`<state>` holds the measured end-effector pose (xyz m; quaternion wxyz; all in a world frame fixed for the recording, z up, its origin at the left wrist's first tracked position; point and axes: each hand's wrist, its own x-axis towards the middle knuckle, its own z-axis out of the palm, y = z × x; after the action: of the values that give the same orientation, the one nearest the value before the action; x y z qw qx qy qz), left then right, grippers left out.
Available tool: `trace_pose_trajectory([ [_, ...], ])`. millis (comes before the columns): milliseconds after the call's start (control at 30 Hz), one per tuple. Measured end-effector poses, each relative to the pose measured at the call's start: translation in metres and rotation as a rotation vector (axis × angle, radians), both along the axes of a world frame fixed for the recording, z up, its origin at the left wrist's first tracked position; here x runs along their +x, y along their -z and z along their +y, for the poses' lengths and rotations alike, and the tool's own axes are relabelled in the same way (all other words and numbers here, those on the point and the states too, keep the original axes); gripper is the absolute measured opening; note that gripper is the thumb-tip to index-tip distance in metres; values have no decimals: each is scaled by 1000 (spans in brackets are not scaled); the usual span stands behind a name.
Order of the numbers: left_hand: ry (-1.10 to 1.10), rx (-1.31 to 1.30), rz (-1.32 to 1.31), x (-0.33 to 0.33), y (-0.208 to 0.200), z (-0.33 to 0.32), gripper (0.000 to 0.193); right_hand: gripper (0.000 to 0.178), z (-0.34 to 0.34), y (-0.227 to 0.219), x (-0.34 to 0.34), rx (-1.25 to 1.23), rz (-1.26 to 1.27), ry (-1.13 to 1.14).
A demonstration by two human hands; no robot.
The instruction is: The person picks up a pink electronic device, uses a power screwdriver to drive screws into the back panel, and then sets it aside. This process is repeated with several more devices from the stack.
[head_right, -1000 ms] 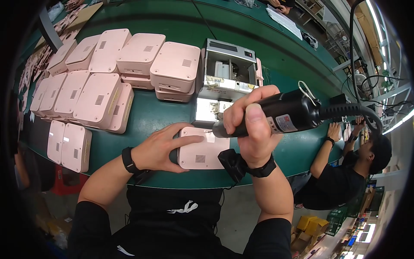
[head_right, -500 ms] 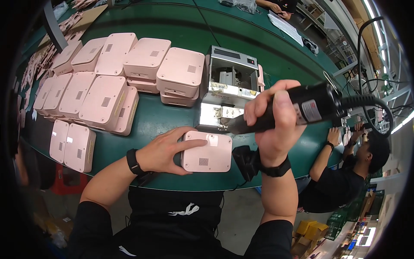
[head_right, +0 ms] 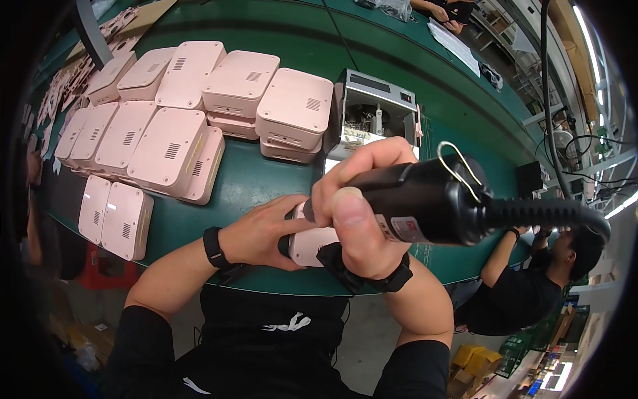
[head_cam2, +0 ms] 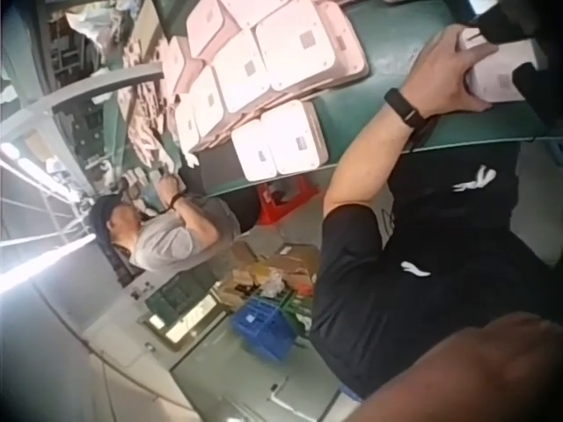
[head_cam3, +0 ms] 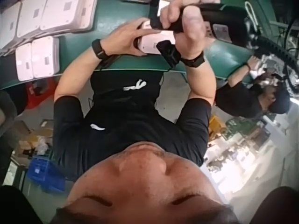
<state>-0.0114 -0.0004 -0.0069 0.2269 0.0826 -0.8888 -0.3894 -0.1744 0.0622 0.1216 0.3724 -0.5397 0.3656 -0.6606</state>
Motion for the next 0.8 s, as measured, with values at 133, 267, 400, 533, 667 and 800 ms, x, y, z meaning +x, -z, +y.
trace_pose_trajectory([
  [133,5,-3,33,1,1,0,80,38,0,3,4,8,27,-22],
  [267,4,8,43,-1,4,1,81,37,-1,7,4,5,8,-18],
  [400,-10,-5,6,-1,2,2,84,34,-2,4,6,54,21,51],
  [533,0,14,-27,1,-2,-1,86,31,7,-14,-8,-53,-93,108],
  [667,-50,-13,-34,3,-5,-5,81,30,19,-27,-35,-92,-43,250],
  [800,-58,-43,-27,3,-3,-3,81,28,10,-18,-51,-111,18,410],
])
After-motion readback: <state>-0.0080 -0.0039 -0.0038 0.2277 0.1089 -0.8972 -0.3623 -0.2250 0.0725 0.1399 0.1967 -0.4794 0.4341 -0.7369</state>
